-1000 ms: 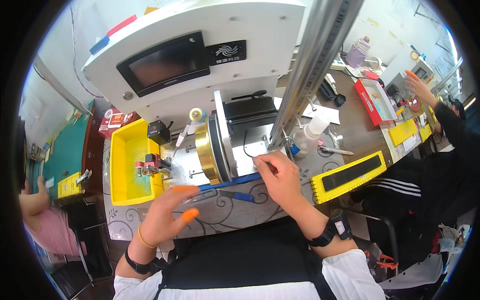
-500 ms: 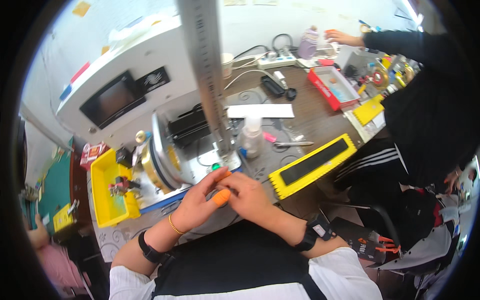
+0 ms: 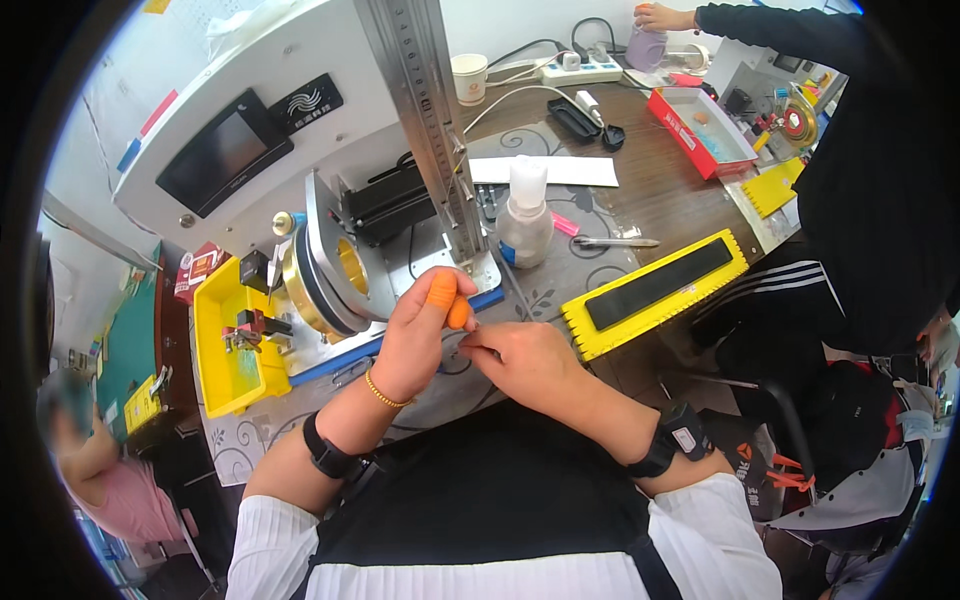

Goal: Using an assembly machine and tweezers to process small electronic or mechanical parts.

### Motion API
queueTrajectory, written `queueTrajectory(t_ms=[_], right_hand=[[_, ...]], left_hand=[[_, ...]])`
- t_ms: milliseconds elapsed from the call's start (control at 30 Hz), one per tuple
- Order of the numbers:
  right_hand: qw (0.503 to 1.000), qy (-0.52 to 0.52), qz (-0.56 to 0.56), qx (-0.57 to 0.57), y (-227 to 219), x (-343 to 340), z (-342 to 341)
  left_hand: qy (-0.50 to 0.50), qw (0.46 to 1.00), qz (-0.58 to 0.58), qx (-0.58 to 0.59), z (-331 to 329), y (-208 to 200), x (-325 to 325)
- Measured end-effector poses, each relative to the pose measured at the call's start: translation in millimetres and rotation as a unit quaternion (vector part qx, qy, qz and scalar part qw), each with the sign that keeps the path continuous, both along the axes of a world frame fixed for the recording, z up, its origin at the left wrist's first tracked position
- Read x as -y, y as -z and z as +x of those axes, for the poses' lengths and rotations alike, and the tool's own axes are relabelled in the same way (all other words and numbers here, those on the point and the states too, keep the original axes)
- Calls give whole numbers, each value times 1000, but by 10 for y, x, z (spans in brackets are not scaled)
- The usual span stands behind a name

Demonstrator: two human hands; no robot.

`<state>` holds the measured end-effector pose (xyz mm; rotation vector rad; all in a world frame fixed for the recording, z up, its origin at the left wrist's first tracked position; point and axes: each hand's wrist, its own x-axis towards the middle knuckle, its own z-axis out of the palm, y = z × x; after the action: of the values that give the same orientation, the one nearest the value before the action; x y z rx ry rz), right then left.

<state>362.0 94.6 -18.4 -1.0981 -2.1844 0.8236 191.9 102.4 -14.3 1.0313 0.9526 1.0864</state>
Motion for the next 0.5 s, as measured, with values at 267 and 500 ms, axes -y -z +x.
queueTrajectory(t_ms=[267,500], right_hand=[[997,-12,2,73,11,32,31],[997,-1,-23,78,-62,20,341]], left_hand=[[41,994,4,-100,-45,-173,64],[35,986,9,-165,-176,19,148]])
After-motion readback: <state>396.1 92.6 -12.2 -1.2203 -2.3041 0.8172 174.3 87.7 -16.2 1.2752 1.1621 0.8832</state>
